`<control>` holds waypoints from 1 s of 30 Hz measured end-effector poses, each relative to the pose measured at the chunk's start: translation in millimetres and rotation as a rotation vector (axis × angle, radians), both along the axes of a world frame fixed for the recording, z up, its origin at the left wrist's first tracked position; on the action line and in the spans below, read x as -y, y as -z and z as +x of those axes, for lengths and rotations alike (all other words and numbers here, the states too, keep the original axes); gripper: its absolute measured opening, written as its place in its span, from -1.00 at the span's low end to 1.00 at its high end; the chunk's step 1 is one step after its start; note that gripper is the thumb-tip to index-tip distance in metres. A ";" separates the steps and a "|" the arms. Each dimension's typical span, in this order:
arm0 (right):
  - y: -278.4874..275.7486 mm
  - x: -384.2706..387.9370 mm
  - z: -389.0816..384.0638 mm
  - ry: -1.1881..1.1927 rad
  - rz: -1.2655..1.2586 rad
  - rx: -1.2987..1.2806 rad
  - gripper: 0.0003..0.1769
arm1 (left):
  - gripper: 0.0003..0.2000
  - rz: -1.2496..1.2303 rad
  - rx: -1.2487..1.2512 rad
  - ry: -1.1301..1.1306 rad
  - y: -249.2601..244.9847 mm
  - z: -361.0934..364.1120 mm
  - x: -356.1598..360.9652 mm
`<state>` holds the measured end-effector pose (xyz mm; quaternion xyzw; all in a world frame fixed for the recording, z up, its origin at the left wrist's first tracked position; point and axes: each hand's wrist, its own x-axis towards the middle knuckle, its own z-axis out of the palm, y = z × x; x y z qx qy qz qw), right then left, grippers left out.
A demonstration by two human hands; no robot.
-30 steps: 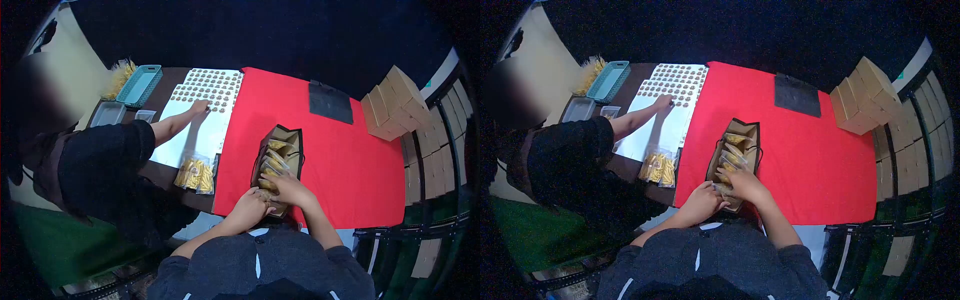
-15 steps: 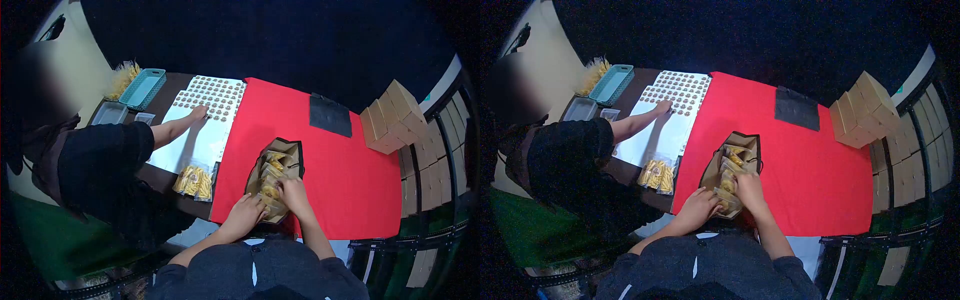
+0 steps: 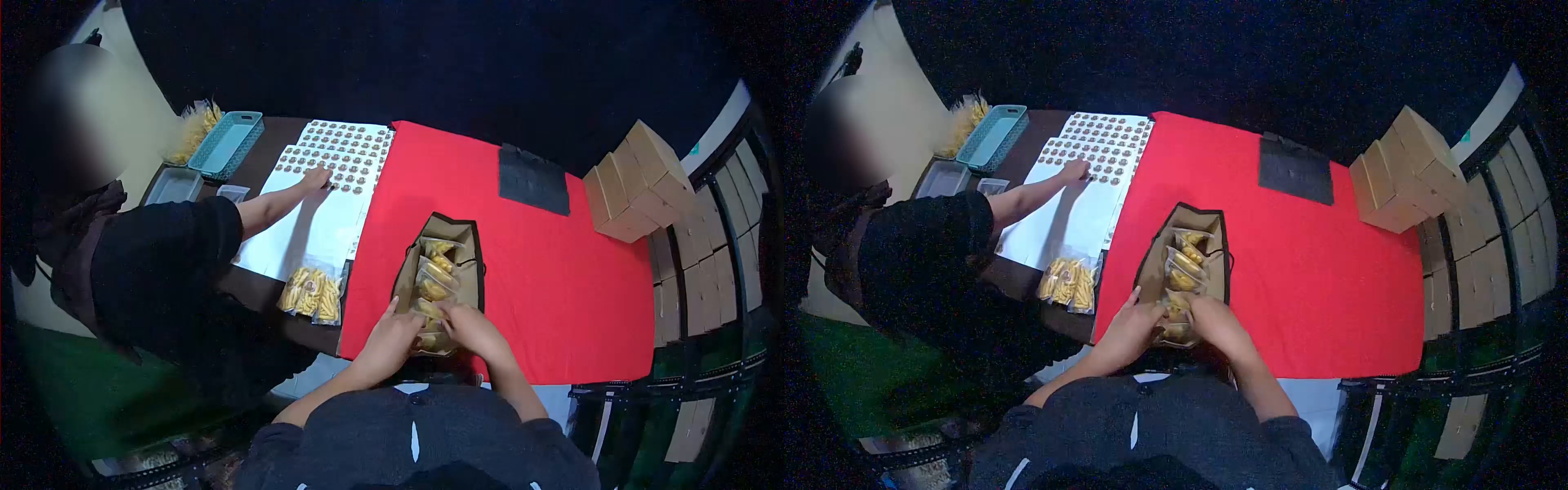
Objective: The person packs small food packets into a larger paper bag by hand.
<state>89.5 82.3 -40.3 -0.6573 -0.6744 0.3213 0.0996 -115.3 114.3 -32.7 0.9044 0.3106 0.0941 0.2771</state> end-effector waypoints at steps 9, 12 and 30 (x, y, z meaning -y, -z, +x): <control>-2.4 5.9 -6.8 -0.022 0.036 0.023 -0.68 | -0.79 0.139 -0.337 0.124 -0.7 6.0 2.3; -4.5 9.5 -7.9 -0.167 -0.058 0.092 -0.61 | -0.80 0.123 -0.038 -0.040 -3.4 6.9 9.4; -34.6 5.4 -8.2 -0.229 -0.140 -0.104 -0.59 | -0.59 0.232 -0.021 -0.078 8.5 6.6 9.0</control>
